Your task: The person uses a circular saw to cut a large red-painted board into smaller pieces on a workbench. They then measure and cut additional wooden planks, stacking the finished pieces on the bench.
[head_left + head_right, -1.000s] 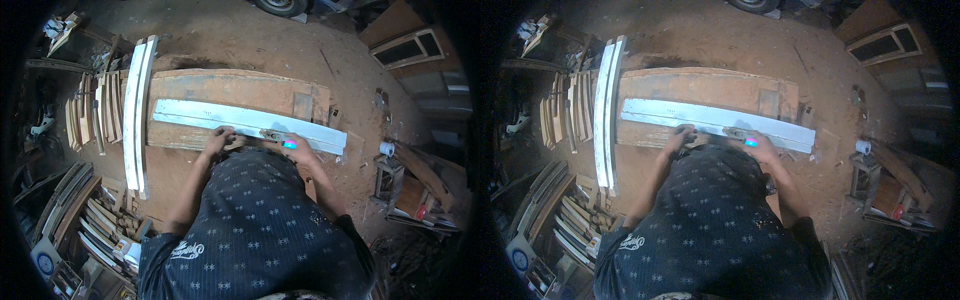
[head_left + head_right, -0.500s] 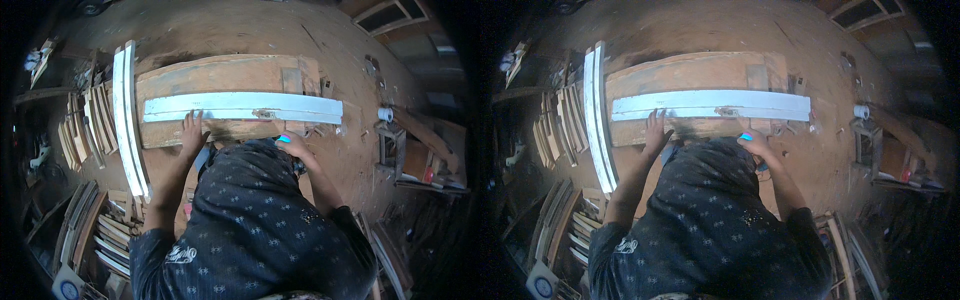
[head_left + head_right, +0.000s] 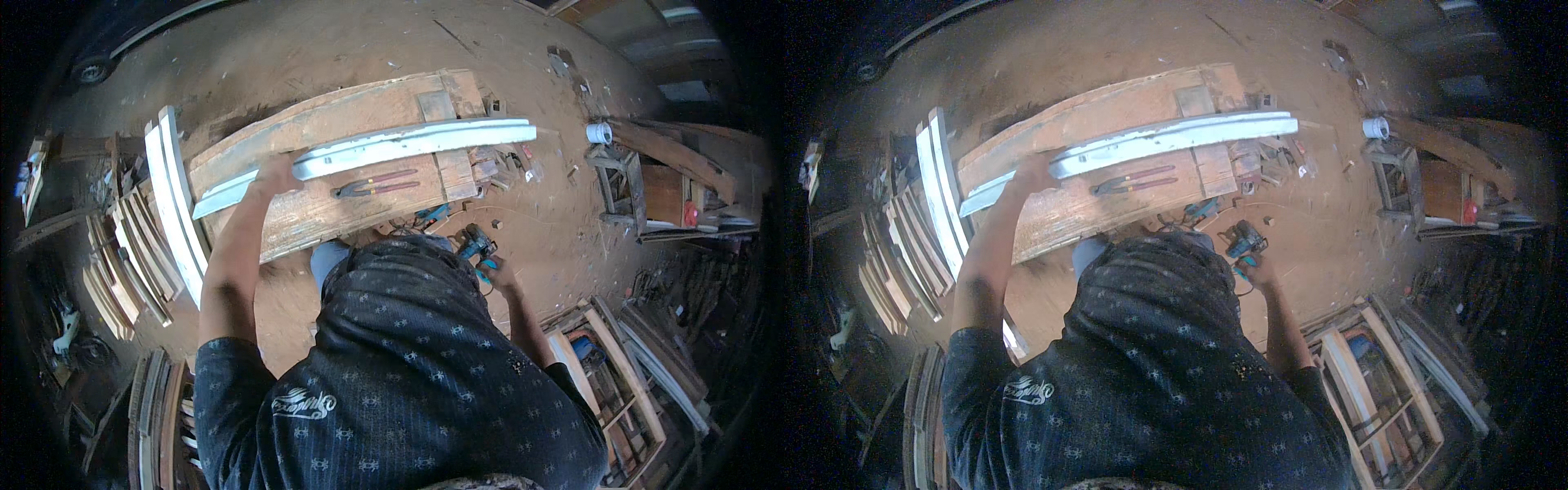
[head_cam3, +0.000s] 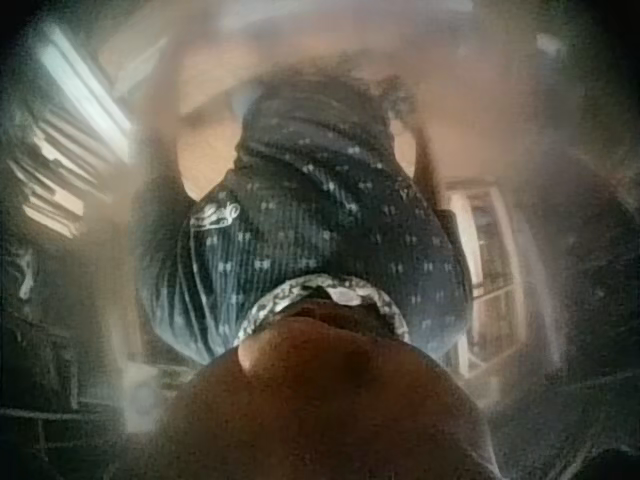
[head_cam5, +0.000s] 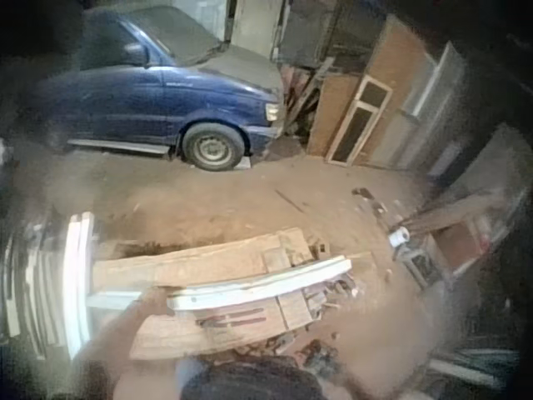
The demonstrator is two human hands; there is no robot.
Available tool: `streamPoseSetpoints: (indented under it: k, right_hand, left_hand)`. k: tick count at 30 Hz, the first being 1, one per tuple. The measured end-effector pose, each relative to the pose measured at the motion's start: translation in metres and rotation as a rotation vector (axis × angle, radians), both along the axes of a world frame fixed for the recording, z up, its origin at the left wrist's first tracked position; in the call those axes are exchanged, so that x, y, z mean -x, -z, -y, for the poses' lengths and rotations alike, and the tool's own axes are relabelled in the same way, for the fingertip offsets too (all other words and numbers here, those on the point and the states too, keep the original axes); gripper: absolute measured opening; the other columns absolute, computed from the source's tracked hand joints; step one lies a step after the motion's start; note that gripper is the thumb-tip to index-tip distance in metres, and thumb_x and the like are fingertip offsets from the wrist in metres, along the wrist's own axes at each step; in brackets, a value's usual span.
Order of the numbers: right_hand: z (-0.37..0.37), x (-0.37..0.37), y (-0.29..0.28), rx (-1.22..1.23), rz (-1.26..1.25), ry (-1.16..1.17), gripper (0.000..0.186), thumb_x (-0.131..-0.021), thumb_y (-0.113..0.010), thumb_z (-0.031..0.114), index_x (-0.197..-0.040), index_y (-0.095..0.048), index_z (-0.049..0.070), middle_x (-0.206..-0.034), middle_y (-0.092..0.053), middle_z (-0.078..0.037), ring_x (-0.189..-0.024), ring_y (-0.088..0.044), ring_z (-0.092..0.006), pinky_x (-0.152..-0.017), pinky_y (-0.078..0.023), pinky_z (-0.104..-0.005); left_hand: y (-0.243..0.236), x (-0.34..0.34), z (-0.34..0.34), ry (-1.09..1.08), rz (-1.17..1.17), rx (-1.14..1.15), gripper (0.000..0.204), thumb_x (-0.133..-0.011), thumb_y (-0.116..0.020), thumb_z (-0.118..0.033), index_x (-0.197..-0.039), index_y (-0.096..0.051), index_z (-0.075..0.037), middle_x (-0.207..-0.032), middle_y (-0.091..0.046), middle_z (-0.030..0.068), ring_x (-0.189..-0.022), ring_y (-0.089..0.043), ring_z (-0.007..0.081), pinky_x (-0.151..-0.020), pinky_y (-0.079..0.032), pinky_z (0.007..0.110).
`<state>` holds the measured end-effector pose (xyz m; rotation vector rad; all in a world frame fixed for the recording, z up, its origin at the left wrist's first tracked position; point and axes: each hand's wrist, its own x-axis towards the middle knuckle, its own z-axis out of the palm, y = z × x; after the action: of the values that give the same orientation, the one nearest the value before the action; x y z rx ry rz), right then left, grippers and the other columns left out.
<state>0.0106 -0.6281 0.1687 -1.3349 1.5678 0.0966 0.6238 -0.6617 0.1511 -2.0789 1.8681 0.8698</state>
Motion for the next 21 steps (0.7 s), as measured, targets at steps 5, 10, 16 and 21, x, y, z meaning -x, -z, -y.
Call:
streamPoseSetpoints:
  k: [5,10,16,21]
  right_hand:
    - [-0.054,0.032,0.039,-0.072,0.048,0.493,0.026,-0.087,-0.069,0.023,-0.1,-0.069,0.002,-0.084,-0.068,-0.007,-0.07,-0.062,-0.0156,-0.061,-0.051,-0.0307]
    - [-0.104,0.024,0.031,-0.094,-0.004,0.706,0.025,-0.088,-0.068,0.022,-0.099,-0.069,-0.001,-0.082,-0.067,-0.008,-0.068,-0.063,-0.0168,-0.055,-0.05,-0.0309]
    - [-0.149,-0.017,0.031,-0.084,0.026,0.734,0.03,-0.088,-0.068,0.026,-0.102,-0.069,-0.001,-0.087,-0.069,-0.01,-0.07,-0.065,-0.0179,-0.059,-0.052,-0.031]
    - [-0.172,-0.057,0.021,-0.025,0.0,0.64,0.033,-0.087,-0.071,0.026,-0.105,-0.068,-0.001,-0.091,-0.07,-0.011,-0.076,-0.066,-0.0191,-0.064,-0.054,-0.0321]
  left_hand:
    - [0.014,-0.047,0.015,-0.068,-0.187,0.102,0.071,-0.069,-0.08,-0.03,-0.135,-0.056,-0.018,-0.121,-0.066,0.0175,-0.112,-0.062,0.0342,-0.097,-0.048,0.042]
    - [0.015,-0.06,0.03,0.022,-0.288,0.061,0.068,-0.071,-0.081,-0.035,-0.132,-0.058,-0.016,-0.121,-0.065,0.0172,-0.115,-0.06,0.0354,-0.098,-0.046,0.042]
    - [0.05,-0.096,0.049,0.019,-0.412,0.113,0.067,-0.08,-0.076,-0.042,-0.136,-0.054,-0.011,-0.13,-0.059,0.0225,-0.122,-0.055,0.0374,-0.102,-0.043,0.044]
    - [0.068,-0.105,0.049,0.027,-0.357,0.264,0.063,-0.088,-0.068,-0.043,-0.14,-0.05,-0.011,-0.135,-0.055,0.0231,-0.126,-0.051,0.0368,-0.105,-0.041,0.043]
